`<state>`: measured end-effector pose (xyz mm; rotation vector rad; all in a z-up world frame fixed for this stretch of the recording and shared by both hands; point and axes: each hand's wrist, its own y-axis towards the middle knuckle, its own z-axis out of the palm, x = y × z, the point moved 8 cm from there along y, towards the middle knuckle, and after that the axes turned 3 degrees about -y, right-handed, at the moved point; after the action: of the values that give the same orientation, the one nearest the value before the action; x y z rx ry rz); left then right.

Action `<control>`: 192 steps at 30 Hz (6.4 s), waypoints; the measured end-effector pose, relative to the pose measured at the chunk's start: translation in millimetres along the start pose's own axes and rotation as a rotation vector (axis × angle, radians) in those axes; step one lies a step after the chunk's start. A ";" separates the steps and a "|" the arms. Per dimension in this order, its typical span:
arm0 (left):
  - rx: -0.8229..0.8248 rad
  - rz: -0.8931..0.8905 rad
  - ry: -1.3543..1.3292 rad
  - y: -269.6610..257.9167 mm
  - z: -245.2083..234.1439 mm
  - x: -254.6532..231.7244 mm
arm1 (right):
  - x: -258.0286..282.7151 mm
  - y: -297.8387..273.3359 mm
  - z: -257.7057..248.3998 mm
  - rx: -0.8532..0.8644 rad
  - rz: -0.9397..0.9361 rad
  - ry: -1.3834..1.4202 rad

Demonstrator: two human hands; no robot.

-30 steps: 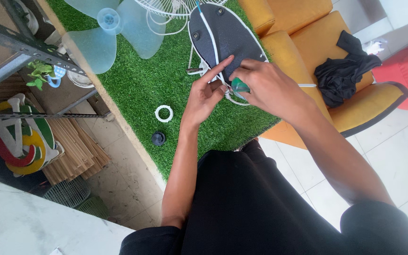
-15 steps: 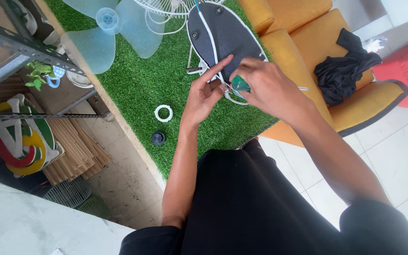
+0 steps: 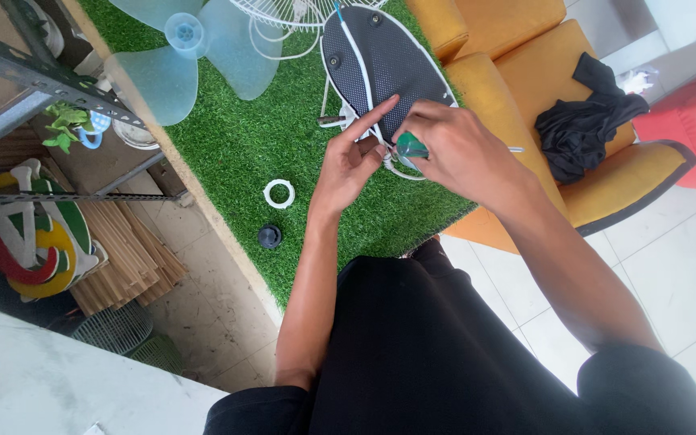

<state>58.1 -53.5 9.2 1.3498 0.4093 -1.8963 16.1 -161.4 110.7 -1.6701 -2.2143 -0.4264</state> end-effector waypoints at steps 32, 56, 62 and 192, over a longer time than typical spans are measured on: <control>-0.096 -0.090 0.001 -3.1 -3.8 5.1 | -79.9 -87.8 -19.9 -0.402 0.443 0.756; -0.150 -0.004 0.132 -14.5 -14.0 -0.1 | -199.1 -185.4 184.0 -0.408 1.138 0.980; -0.150 0.019 0.096 -15.6 -11.9 -2.9 | -185.7 -189.9 201.2 -0.068 0.942 0.674; -0.507 -0.157 0.051 -31.6 -53.3 26.2 | -101.6 -85.7 76.8 -0.322 0.521 0.924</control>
<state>66.2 -8.8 -40.5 1.0467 0.9729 -1.7220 -47.0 -239.0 -5.9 -1.6246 -1.0486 -1.1536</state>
